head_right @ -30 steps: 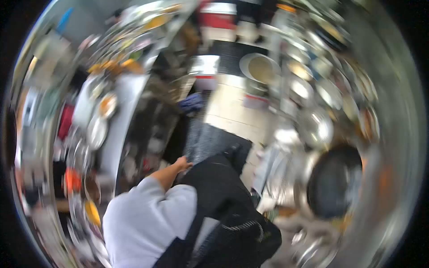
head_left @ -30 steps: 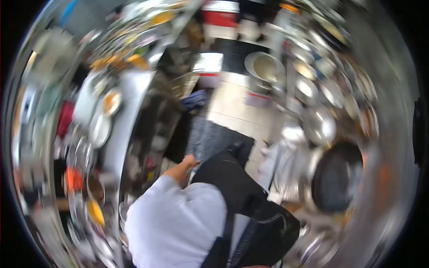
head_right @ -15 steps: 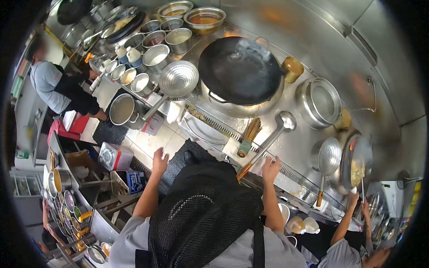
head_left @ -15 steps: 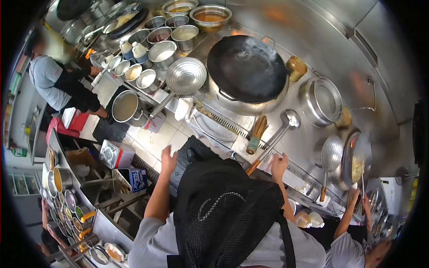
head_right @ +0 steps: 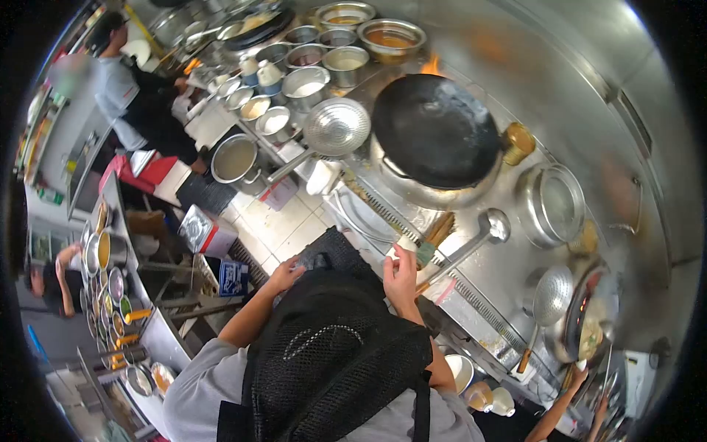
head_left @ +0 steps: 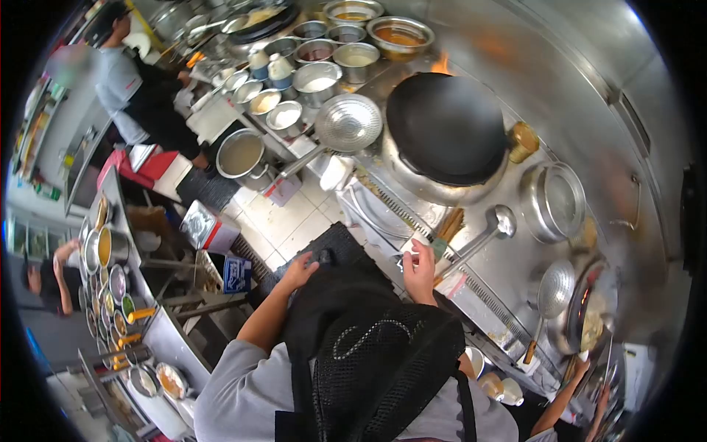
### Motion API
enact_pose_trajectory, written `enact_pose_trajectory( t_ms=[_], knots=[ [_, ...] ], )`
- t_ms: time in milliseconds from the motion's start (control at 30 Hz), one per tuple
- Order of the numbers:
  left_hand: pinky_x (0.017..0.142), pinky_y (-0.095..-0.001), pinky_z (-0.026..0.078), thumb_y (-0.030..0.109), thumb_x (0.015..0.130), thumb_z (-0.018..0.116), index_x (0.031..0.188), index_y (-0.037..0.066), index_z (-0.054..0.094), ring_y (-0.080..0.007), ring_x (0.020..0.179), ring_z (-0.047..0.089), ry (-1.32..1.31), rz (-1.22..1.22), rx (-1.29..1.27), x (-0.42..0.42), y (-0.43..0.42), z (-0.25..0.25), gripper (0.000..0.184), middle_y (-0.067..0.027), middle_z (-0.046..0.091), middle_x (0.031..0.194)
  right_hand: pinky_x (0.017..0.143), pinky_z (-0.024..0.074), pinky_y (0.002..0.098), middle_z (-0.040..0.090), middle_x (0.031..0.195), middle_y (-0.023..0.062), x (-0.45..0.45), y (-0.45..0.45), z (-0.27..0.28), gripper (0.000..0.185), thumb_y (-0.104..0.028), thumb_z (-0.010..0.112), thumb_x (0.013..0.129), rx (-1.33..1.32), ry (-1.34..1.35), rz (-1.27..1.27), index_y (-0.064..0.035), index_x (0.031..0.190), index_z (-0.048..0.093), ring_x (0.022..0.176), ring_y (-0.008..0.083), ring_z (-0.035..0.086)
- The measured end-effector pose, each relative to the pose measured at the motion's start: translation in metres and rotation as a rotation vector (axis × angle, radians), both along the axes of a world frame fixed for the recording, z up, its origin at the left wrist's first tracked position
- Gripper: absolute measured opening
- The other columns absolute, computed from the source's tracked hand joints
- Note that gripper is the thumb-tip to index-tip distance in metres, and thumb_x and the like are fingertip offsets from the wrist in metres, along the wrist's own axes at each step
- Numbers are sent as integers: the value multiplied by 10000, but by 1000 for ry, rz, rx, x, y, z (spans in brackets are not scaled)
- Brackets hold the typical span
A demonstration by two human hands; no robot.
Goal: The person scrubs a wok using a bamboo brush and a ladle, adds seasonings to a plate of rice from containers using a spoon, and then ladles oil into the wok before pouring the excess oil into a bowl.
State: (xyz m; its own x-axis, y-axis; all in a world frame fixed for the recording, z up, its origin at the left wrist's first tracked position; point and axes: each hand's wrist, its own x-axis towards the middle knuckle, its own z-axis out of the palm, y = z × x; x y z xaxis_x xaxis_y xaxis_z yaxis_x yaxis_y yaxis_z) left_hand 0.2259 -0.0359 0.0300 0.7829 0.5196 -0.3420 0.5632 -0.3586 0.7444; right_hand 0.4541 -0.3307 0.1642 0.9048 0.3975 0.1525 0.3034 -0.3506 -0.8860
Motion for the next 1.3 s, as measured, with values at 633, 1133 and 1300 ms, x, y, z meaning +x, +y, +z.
enact_pose_trajectory(
  t_ms=[633, 1133, 1300],
  knots=[
    [633, -316, 567, 247, 1031, 605, 1110, 38, 516, -183, 822, 656, -1208, 2368, 353, -498, 31, 38, 240, -117, 634, 958, 648, 554, 275, 577, 1009, 69, -85, 309, -46, 328, -81, 622, 988, -287, 165, 1021, 9, 1301, 592, 720, 129, 650],
    [869, -479, 540, -34, 848, 623, 1174, 53, 560, -280, 1100, 648, -1246, 2219, -42, -592, -10, 45, 343, -130, 660, 1197, 779, 567, 373, 698, 1027, 178, -211, 396, 1, 275, -145, 654, 950, -559, 122, 1296, 3, 1180, 676, 862, 266, 717],
    [928, -394, 556, -11, 870, 615, 1221, 20, 549, -275, 1096, 640, -1158, 1969, -351, -498, 66, 69, 359, -156, 643, 1171, 840, 531, 414, 709, 978, 164, -175, 417, -14, 283, -200, 664, 925, -481, -86, 1213, -30, 1148, 696, 921, 327, 678]
  ],
)
